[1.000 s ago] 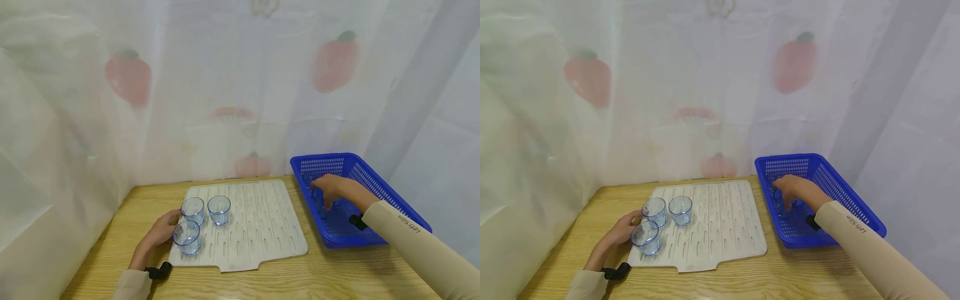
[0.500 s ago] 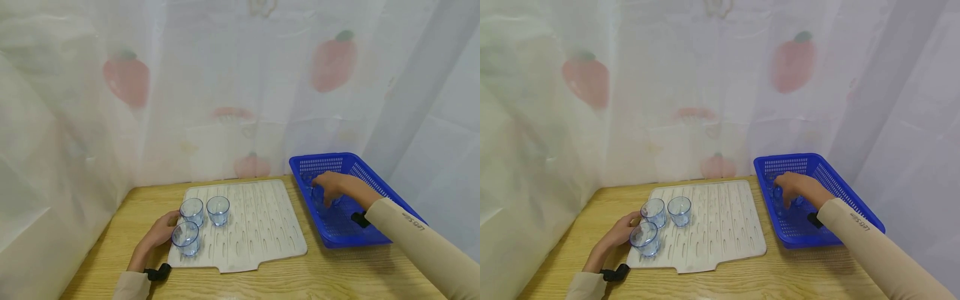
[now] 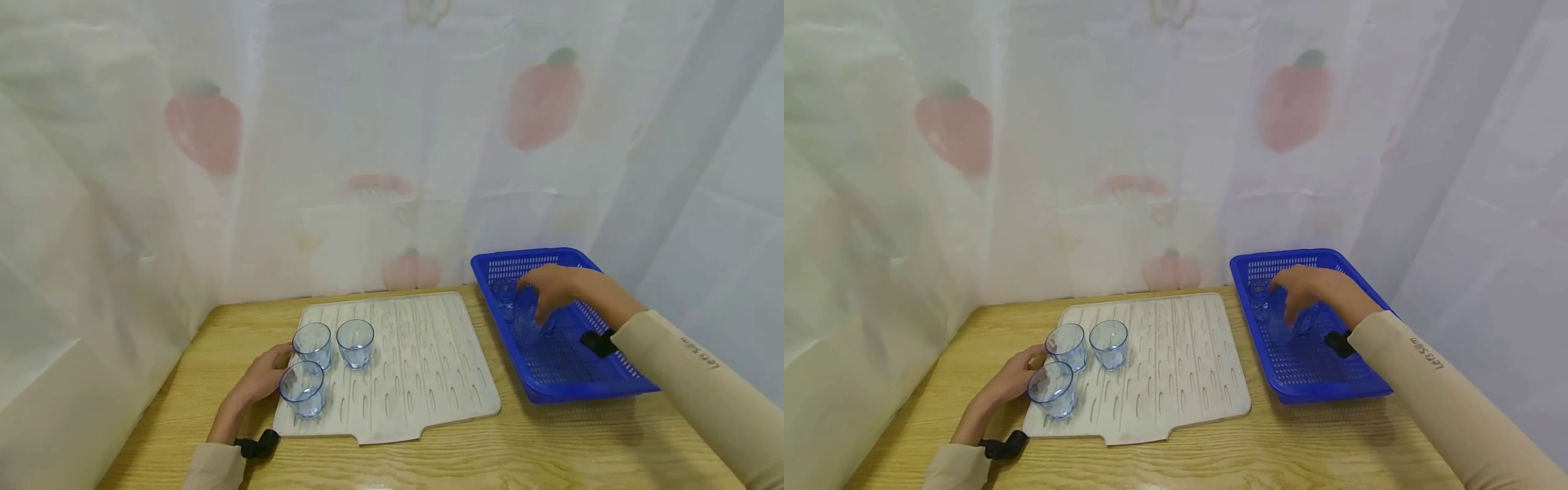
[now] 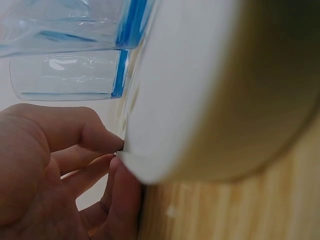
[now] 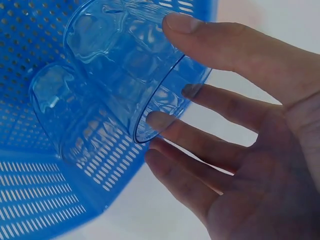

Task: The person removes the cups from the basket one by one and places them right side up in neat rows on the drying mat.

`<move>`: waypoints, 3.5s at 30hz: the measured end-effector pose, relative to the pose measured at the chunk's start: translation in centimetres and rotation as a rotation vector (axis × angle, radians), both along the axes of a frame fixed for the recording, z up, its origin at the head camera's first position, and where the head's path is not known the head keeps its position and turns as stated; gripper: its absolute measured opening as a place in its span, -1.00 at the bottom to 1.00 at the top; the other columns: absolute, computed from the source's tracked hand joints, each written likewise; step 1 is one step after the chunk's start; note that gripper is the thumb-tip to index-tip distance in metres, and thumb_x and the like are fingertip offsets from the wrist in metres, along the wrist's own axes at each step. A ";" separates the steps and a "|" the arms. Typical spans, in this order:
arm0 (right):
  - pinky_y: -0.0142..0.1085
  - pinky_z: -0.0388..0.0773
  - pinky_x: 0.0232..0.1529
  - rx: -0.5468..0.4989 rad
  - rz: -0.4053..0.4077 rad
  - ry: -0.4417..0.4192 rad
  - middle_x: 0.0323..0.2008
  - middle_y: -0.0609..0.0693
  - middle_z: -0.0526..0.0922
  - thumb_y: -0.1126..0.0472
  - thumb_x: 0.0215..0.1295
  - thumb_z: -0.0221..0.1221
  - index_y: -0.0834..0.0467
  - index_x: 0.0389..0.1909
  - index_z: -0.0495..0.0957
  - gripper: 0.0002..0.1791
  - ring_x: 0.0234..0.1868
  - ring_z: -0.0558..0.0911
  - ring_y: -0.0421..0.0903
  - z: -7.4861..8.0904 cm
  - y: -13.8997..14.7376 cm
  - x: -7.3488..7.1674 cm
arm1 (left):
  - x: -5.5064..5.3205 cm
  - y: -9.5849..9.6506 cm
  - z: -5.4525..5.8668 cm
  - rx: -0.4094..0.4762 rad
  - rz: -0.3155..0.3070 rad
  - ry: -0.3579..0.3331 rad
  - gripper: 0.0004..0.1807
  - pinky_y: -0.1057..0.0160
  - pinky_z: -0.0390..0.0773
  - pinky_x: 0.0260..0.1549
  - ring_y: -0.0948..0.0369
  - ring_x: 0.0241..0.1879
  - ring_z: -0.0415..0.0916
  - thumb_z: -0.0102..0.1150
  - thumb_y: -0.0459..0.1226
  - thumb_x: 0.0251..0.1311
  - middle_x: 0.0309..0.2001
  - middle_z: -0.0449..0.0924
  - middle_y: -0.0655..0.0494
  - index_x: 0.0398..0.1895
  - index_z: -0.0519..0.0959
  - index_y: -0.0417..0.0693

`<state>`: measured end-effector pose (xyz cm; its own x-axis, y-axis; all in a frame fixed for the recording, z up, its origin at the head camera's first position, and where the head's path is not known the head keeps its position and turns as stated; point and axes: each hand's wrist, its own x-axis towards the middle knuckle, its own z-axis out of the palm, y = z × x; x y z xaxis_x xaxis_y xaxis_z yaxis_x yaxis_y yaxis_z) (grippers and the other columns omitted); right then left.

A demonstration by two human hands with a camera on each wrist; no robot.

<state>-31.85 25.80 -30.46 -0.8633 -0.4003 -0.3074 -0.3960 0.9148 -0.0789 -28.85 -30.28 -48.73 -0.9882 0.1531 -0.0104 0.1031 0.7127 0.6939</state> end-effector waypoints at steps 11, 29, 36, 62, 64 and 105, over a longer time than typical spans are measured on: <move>-0.02 0.61 -0.13 -0.017 0.002 0.024 0.10 0.24 0.54 0.11 -0.07 0.43 0.19 0.23 0.43 -0.23 -0.01 0.56 0.13 2.3 0.6 -0.1 | -0.2 0.0 0.0 0.008 -0.006 0.008 -0.42 -0.32 0.07 0.33 -0.27 0.41 0.07 0.12 -0.33 0.22 0.37 0.27 -0.27 0.33 0.32 -0.23; 0.05 0.56 -0.03 -0.249 0.027 0.198 0.11 0.31 0.49 0.10 0.07 0.33 0.32 0.29 0.25 -0.20 0.10 0.52 0.22 5.2 1.2 0.9 | -0.3 0.0 -0.2 0.020 0.006 -0.017 -0.40 -0.34 0.11 0.31 -0.26 0.43 0.04 0.12 -0.30 0.23 0.40 0.22 -0.26 0.36 0.30 -0.18; 0.05 0.57 -0.01 -0.309 0.069 0.285 0.09 0.26 0.48 0.05 0.13 0.32 0.27 0.28 0.32 -0.26 0.07 0.55 0.19 5.8 0.2 1.2 | -0.5 -0.1 -0.3 0.022 -0.003 -0.004 -0.39 -0.33 0.06 0.33 -0.27 0.42 0.04 0.13 -0.30 0.22 0.39 0.23 -0.27 0.35 0.30 -0.21; -0.09 0.60 -0.04 -0.536 0.154 0.340 0.12 0.18 0.40 -0.06 0.20 0.26 0.11 0.38 0.27 -0.24 0.13 0.54 0.07 4.5 -7.2 2.0 | -0.5 0.1 -0.4 -0.009 -0.007 0.049 -0.42 -0.31 0.12 0.32 -0.27 0.39 0.12 0.12 -0.32 0.22 0.34 0.31 -0.27 0.32 0.33 -0.25; -0.09 0.60 -0.03 -0.555 0.162 0.339 0.10 0.17 0.41 -0.04 0.19 0.27 0.10 0.37 0.28 -0.24 0.12 0.55 0.05 4.4 -7.7 2.2 | -0.5 0.2 -0.4 -0.005 -0.008 0.049 -0.42 -0.31 0.11 0.33 -0.27 0.39 0.12 0.11 -0.33 0.22 0.34 0.31 -0.28 0.32 0.32 -0.26; -0.28 0.58 0.03 -0.666 0.317 0.236 0.15 0.00 0.43 -0.01 0.08 0.34 0.10 0.34 0.27 -0.19 0.12 0.55 -0.11 -0.2 -16.8 6.0 | -0.5 0.5 -0.2 -0.012 -0.010 0.023 -0.43 -0.31 0.09 0.34 -0.26 0.41 0.09 0.09 -0.31 0.24 0.37 0.28 -0.26 0.33 0.32 -0.23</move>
<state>-25.87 8.98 -30.71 -0.6895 -0.6750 0.2626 -0.7057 0.5444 -0.4536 -29.36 -29.82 -48.90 -0.9867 0.1625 0.0102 0.1256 0.7198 0.6827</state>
